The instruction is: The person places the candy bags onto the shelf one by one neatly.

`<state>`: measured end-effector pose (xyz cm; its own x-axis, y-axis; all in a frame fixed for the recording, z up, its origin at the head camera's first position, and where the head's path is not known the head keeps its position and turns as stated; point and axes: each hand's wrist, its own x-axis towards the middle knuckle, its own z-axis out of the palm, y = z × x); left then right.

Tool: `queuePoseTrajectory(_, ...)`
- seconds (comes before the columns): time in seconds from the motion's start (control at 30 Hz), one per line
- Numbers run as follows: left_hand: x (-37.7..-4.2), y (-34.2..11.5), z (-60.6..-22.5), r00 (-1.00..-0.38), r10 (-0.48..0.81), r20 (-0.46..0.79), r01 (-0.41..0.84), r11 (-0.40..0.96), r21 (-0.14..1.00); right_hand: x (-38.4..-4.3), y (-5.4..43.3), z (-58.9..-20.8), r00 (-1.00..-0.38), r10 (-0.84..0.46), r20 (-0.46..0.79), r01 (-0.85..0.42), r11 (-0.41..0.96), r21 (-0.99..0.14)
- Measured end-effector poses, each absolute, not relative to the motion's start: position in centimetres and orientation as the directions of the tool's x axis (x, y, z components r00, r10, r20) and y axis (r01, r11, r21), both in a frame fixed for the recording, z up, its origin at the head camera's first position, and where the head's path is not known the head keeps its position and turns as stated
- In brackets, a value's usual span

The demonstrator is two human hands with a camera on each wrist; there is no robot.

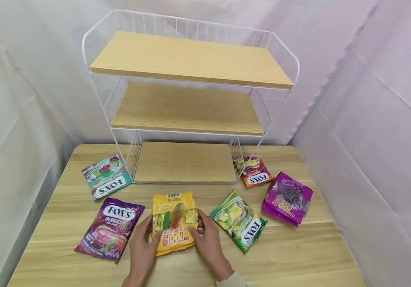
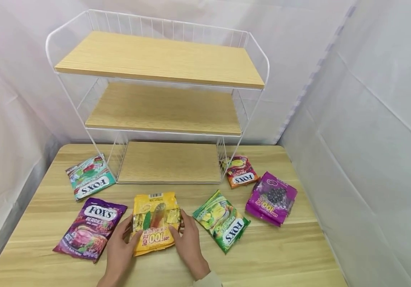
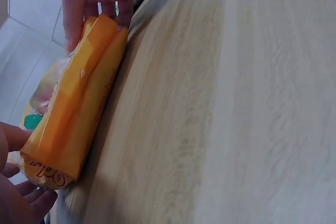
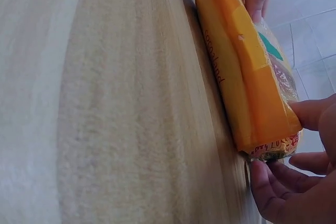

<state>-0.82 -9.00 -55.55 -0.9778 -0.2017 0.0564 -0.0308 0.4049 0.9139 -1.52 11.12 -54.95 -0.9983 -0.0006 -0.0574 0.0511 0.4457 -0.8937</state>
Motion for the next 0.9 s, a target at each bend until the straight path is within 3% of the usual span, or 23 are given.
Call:
queuePoseTrajectory(0.17,-0.8,-8.8,-55.5,-0.970,-0.235,0.057,-0.037,0.379,0.925,-1.7,10.9,-54.8,-0.997,0.019,-0.069,0.070,0.419,-0.905)
queuePoseTrajectory(0.6,-0.4,-8.3,-55.3,-0.975,-0.200,-0.099,-0.155,0.288,0.945,-1.4,10.9,-54.6,-0.993,0.003,-0.116,0.113,0.263,-0.958)
queuePoseTrajectory(0.9,-0.3,-7.8,-55.5,-0.971,-0.231,-0.066,-0.112,0.191,0.975,-1.3,10.6,-54.0,-0.993,-0.092,-0.076,0.038,0.359,-0.933)
